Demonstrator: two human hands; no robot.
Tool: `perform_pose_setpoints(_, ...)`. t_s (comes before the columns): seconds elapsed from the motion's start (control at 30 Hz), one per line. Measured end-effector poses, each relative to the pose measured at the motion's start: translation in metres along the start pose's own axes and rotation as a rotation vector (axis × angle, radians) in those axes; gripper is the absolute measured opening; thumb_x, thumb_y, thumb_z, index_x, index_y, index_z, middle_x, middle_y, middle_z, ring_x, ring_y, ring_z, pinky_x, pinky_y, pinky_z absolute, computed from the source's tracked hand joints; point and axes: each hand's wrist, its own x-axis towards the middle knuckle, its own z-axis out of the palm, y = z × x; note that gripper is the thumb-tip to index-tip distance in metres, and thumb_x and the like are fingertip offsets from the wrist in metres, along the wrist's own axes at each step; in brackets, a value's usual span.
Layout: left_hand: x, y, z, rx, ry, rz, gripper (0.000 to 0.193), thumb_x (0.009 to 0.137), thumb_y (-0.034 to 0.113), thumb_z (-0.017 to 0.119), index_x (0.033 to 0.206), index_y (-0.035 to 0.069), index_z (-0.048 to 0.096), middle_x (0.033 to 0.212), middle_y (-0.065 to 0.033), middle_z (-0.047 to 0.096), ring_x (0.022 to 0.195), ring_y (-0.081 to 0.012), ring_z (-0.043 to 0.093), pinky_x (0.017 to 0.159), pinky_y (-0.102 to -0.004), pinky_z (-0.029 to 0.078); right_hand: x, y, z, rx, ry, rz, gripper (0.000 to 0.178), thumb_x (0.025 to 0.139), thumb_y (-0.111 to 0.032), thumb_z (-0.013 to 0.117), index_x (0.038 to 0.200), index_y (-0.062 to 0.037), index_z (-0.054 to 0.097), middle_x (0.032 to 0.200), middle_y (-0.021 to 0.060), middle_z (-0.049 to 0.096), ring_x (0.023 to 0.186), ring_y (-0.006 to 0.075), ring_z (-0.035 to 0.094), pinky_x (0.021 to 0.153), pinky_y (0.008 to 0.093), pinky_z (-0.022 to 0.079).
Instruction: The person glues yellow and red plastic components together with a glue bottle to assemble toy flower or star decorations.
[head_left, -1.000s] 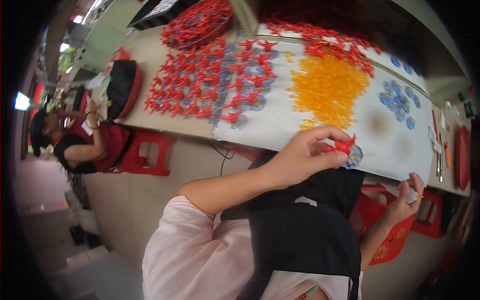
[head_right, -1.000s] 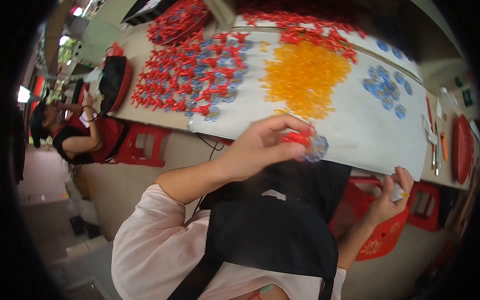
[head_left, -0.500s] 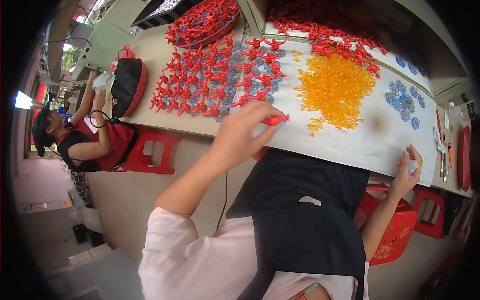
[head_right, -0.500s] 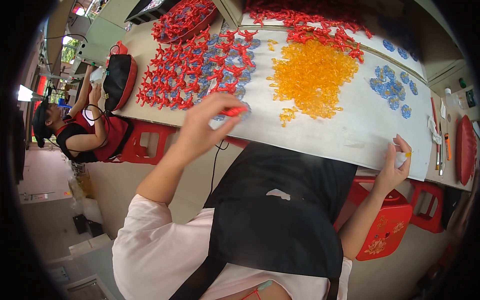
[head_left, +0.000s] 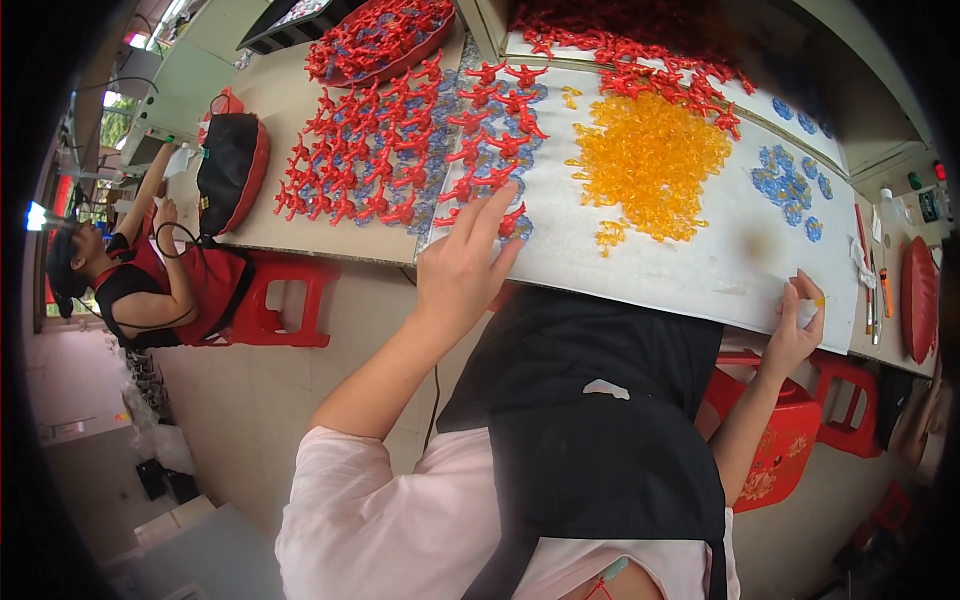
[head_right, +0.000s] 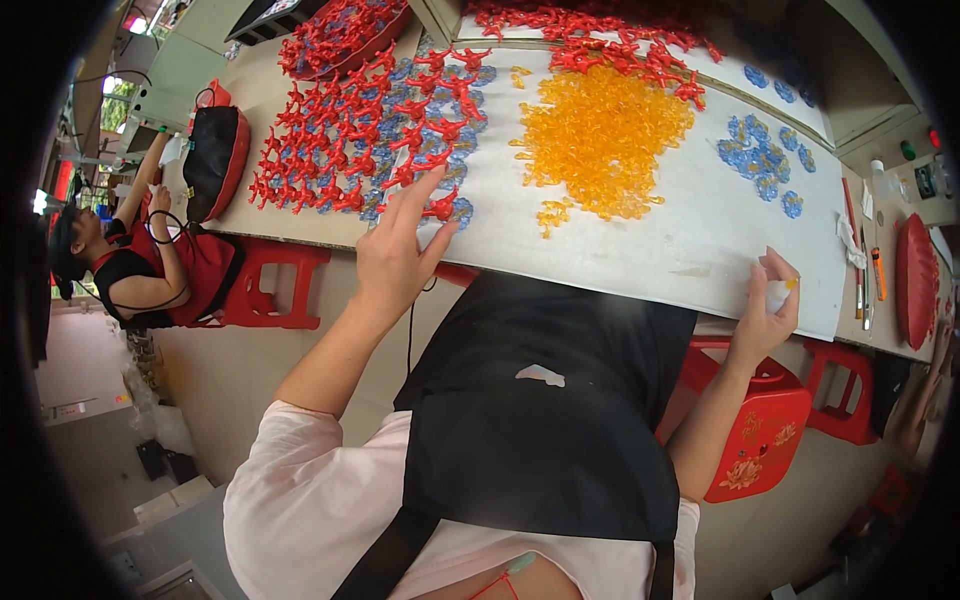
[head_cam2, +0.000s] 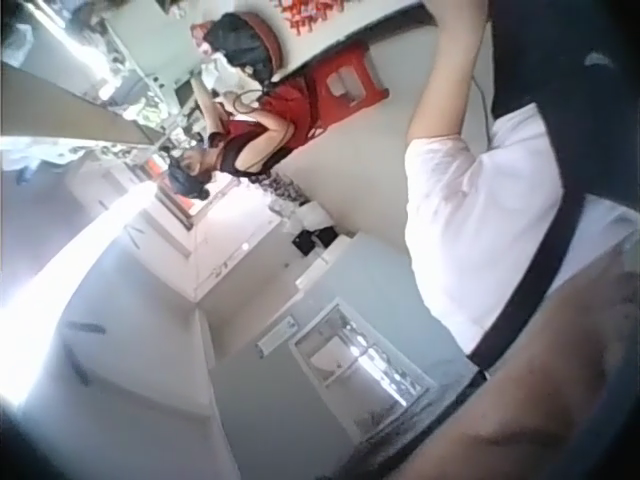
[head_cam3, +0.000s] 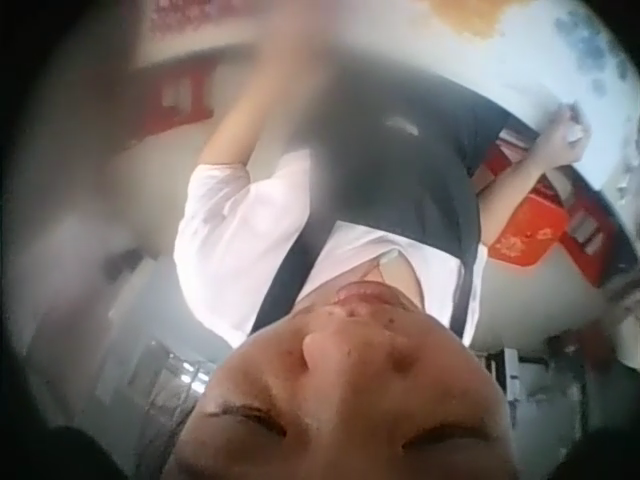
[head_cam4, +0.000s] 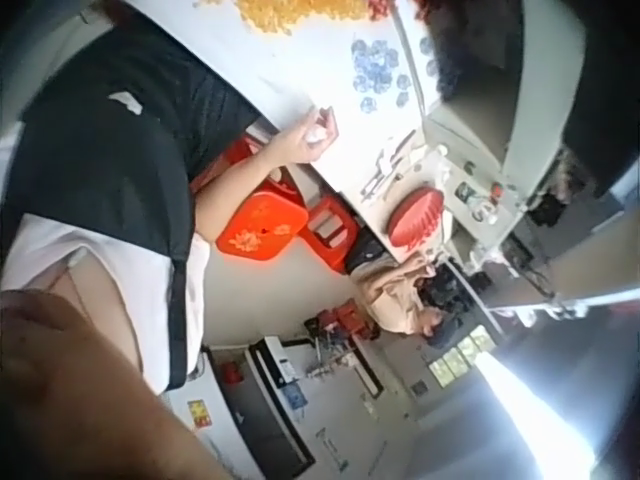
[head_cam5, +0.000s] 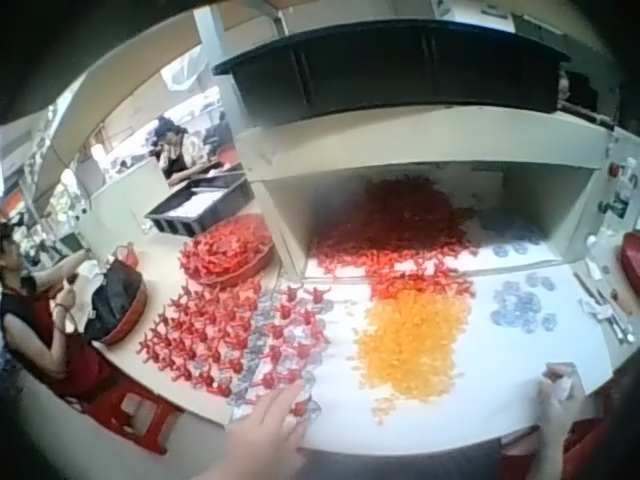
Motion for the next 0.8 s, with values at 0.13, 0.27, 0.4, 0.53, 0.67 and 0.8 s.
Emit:
perform_pose_setpoints(0.13, -0.005, 0.002, 0.004, 0.183, 0.141, 0.248, 0.037, 0.067, 0.012, 0.063, 0.103, 0.017, 0.059, 0.110, -0.0051, 0.050, 0.090, -0.0211, 0.052, 0.072, -0.0309, 0.041, 0.001, 0.000, -0.002, 0.013, 0.008, 0.051, 0.017, 0.079, -0.004, 0.058, 0.096, -0.0009, 0.058, 0.082, 0.0026, 0.055, 0.073, 0.0077, 0.048, 0.061, 0.0183, 0.038)
perform_pose_setpoints(0.27, 0.004, -0.005, 0.013, 0.483, 0.074, 0.426, 0.020, 0.069, 0.013, 0.062, 0.087, 0.021, 0.064, 0.124, -0.0068, 0.044, 0.118, -0.0261, 0.035, 0.097, -0.0424, 0.023, 0.002, -0.002, -0.002, 0.029, -0.019, -0.010, 0.019, 0.077, -0.001, 0.059, 0.096, -0.0007, 0.058, 0.084, 0.0033, 0.055, 0.076, 0.0104, 0.048, 0.072, 0.0215, 0.039)
perform_pose_setpoints(0.4, 0.008, -0.014, 0.015, 0.488, 0.039, 0.435, 0.024, 0.069, 0.010, 0.061, 0.091, 0.020, 0.063, 0.127, -0.0082, 0.041, 0.121, -0.0294, 0.033, 0.101, -0.0470, 0.018, 0.004, -0.008, -0.004, 0.056, -0.016, -0.016, 0.021, 0.074, -0.001, 0.061, 0.095, -0.0011, 0.058, 0.083, 0.0035, 0.054, 0.080, 0.0117, 0.050, 0.076, 0.0231, 0.039)
perform_pose_setpoints(0.53, 0.006, 0.025, 0.020, 0.178, -0.075, 0.507, 0.034, 0.067, 0.009, 0.065, 0.101, 0.011, 0.060, 0.128, -0.0149, 0.037, 0.121, -0.0337, 0.031, 0.100, -0.0497, 0.018, 0.005, -0.005, -0.005, 0.095, -0.036, -0.002, 0.022, 0.074, -0.001, 0.061, 0.096, -0.0016, 0.058, 0.081, 0.0040, 0.055, 0.078, 0.0108, 0.050, 0.072, 0.0221, 0.039)
perform_pose_setpoints(0.67, 0.015, 0.071, 0.047, -0.005, -0.224, 0.483, 0.043, 0.069, 0.013, 0.066, 0.110, 0.011, 0.055, 0.131, -0.0159, 0.033, 0.122, -0.0363, 0.028, 0.100, -0.0517, 0.017, 0.006, -0.007, -0.011, 0.137, -0.028, 0.025, 0.021, 0.075, -0.002, 0.061, 0.096, -0.0025, 0.058, 0.080, 0.0032, 0.055, 0.076, 0.0093, 0.050, 0.071, 0.0211, 0.039)
perform_pose_setpoints(0.8, 0.027, 0.076, 0.066, 0.164, -0.254, 0.362, 0.057, 0.075, 0.028, 0.063, 0.126, 0.017, 0.040, 0.137, -0.0205, 0.019, 0.125, -0.0427, 0.015, 0.098, -0.0578, 0.012, 0.008, -0.010, -0.012, 0.228, -0.090, 0.097, 0.020, 0.076, -0.004, 0.060, 0.095, -0.0016, 0.058, 0.079, 0.0022, 0.056, 0.074, 0.0083, 0.050, 0.070, 0.0204, 0.039)
